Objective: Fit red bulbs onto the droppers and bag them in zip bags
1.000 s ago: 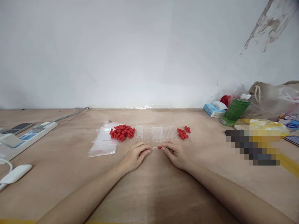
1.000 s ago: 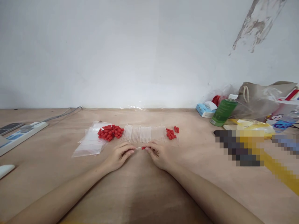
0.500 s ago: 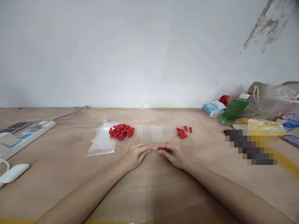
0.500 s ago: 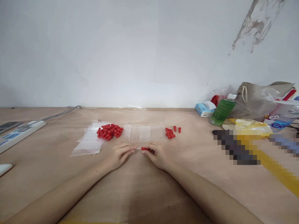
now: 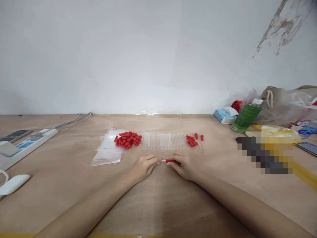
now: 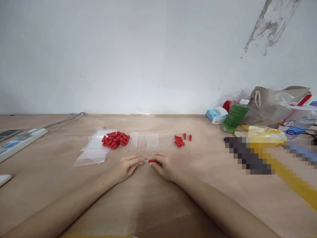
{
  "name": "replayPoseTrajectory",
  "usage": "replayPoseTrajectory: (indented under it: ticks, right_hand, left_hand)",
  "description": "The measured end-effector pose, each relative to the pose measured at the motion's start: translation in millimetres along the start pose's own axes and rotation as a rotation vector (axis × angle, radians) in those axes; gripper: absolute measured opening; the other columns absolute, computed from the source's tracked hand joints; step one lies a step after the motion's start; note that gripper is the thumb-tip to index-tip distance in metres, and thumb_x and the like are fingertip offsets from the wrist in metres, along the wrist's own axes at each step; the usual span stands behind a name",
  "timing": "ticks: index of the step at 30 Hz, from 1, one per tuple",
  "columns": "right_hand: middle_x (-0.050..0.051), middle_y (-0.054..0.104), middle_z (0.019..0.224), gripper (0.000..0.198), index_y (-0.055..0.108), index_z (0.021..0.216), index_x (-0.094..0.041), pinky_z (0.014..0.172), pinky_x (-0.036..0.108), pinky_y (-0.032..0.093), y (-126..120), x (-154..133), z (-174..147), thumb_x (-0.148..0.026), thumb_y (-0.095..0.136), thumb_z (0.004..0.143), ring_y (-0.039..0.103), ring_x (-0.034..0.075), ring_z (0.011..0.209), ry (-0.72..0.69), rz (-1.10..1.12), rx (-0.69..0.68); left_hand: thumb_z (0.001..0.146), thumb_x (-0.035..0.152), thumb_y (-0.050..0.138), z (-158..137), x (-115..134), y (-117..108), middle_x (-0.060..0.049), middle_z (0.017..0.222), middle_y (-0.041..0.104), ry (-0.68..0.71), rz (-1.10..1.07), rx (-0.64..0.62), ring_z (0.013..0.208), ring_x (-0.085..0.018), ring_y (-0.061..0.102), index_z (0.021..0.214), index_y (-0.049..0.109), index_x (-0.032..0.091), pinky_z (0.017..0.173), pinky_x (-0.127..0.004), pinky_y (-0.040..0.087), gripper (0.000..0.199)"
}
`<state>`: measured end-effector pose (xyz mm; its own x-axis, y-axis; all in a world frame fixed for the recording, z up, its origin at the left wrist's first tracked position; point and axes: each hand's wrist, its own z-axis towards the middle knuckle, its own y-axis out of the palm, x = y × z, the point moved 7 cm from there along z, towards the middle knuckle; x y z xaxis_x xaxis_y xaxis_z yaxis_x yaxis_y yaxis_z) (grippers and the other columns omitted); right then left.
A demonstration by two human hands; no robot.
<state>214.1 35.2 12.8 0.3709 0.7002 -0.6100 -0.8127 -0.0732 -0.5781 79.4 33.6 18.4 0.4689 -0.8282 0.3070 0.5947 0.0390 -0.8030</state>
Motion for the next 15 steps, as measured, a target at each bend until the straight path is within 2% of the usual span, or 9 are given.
replayPoseTrajectory:
  ticks: [10, 15]
  right_hand:
    - [0.003, 0.058, 0.074, 0.014, 0.06, 0.084, -0.018, 0.064, 0.025, 0.042, 6.3, 6.4, 1.0, -0.024, 0.046, 0.084, 0.052, 0.013, 0.07, 0.039, -0.057, -0.045]
    - [0.002, 0.056, 0.07, 0.012, 0.057, 0.08, -0.018, 0.062, 0.025, 0.041, 6.5, 2.8, 2.2, -0.022, 0.046, 0.083, 0.05, 0.013, 0.068, 0.024, -0.085, -0.068]
  left_hand:
    - [0.089, 0.02, 0.039, -1.3, 0.3, 4.8, -0.007, 0.087, 0.063, -0.061, 0.082, -0.021, 0.08, -0.016, 0.06, 0.1, 0.059, 0.015, 0.071, -0.027, 0.048, 0.024]
    - [0.089, 0.02, 0.039, -1.1, 3.7, 5.5, -0.008, 0.087, 0.063, -0.031, 0.096, -0.009, 0.081, -0.016, 0.06, 0.1, 0.058, 0.014, 0.072, -0.027, 0.049, 0.023]
